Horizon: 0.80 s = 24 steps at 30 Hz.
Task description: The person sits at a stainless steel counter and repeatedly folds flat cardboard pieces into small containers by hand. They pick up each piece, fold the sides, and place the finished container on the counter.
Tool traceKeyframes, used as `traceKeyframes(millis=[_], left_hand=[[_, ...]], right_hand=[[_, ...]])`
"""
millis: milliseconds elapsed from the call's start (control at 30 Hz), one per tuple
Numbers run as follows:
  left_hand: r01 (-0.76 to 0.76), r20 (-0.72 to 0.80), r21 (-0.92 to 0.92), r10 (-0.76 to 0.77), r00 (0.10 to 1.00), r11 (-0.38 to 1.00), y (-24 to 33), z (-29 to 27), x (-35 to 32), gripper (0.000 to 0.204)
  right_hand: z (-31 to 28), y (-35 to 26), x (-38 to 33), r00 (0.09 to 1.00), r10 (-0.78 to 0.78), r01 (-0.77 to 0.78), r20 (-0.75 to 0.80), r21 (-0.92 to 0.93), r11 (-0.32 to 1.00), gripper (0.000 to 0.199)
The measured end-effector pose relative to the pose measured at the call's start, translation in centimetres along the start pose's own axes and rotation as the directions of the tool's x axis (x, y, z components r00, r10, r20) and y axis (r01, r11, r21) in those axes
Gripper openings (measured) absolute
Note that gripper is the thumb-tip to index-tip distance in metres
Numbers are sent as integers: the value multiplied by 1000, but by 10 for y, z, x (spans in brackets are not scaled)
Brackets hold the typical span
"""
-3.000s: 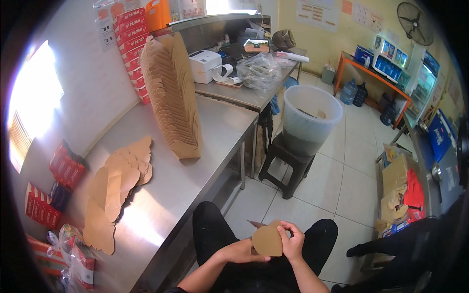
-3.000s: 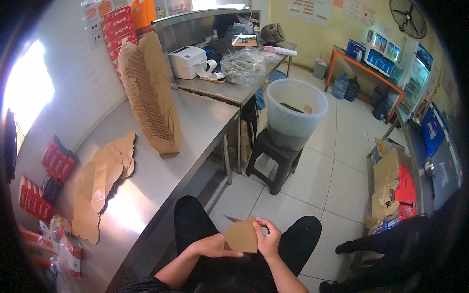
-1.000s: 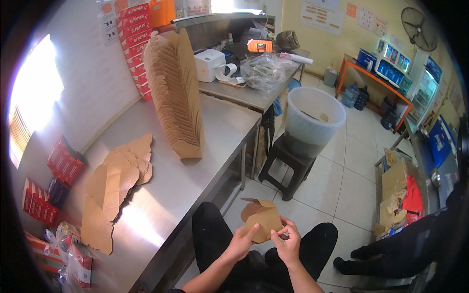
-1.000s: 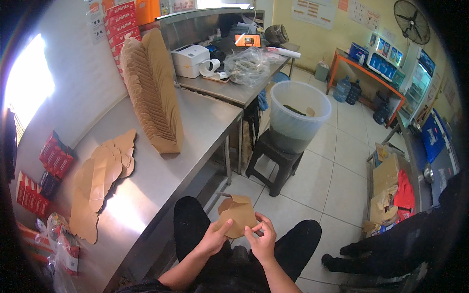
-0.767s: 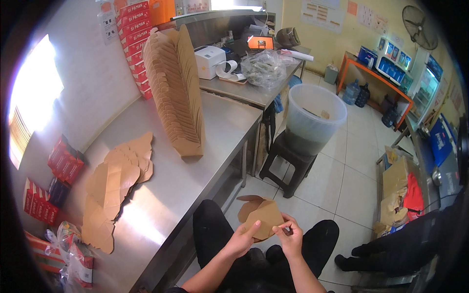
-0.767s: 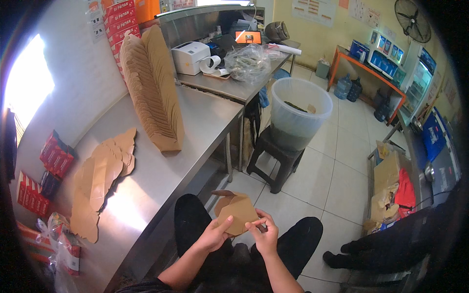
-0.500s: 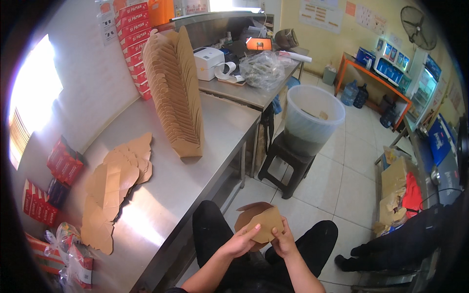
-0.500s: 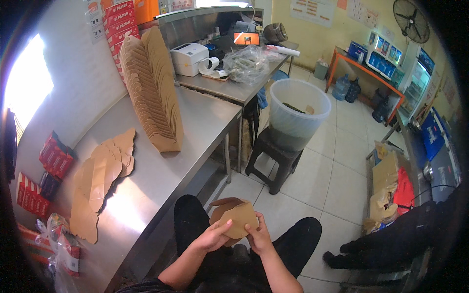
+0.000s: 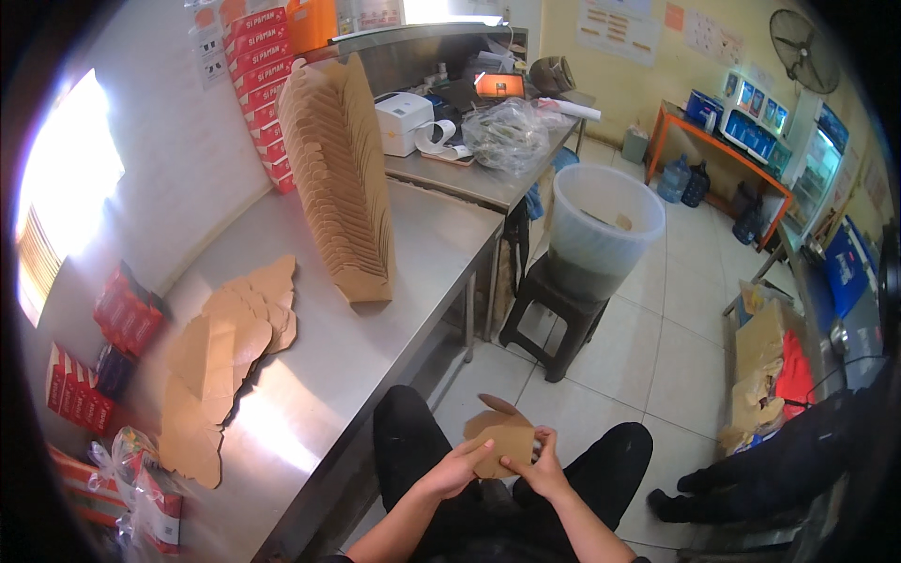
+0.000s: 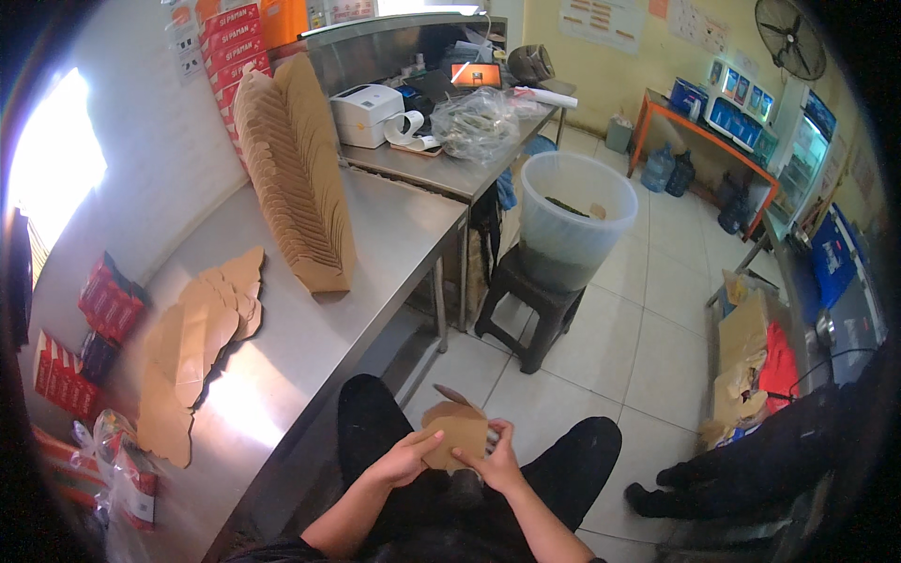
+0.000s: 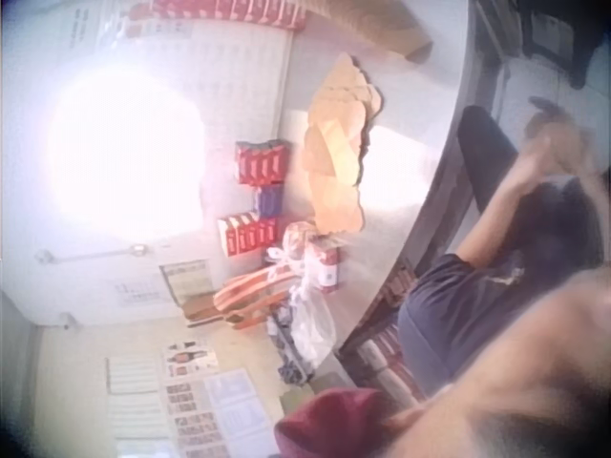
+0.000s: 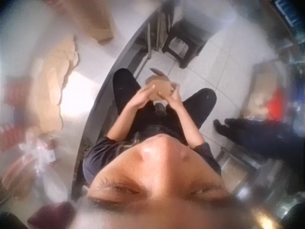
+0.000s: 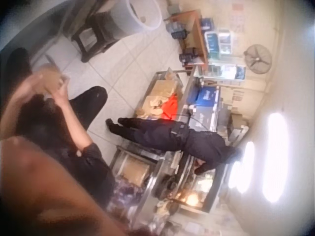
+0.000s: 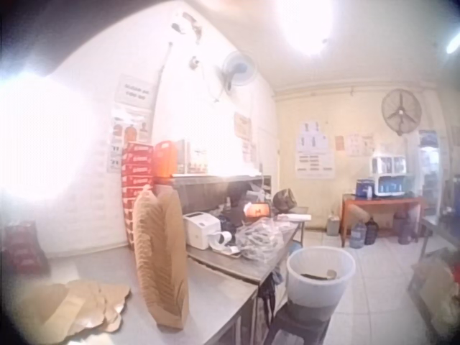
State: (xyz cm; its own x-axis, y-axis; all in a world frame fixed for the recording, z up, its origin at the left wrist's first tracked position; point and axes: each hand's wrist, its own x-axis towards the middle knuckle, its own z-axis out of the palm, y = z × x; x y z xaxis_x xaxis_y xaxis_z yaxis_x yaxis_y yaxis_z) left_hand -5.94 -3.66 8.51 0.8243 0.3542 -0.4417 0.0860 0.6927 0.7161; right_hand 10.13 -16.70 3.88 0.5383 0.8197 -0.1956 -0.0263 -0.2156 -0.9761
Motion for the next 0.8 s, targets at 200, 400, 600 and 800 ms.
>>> traceKeyframes(millis=[200,400,600,800], left_hand=[[103,48,257,-119,992,961,4,-3,1,48],[-13,-51,192,23,998,981,-16,-6,12,46],[30,-38,202,-23,999,979,-21,-6,8,46],[27,-24,185,-23,999,982,-8,4,3,45]], right_hand=[[-25,-6,10,985,-163,164,59,1,987,33],[-11,-33,-1,751,-659,619,46,-400,676,17],[-9,-25,-6,852,-521,505,48,-338,794,19],[-9,-17,-12,911,-391,375,-131,-129,918,19]])
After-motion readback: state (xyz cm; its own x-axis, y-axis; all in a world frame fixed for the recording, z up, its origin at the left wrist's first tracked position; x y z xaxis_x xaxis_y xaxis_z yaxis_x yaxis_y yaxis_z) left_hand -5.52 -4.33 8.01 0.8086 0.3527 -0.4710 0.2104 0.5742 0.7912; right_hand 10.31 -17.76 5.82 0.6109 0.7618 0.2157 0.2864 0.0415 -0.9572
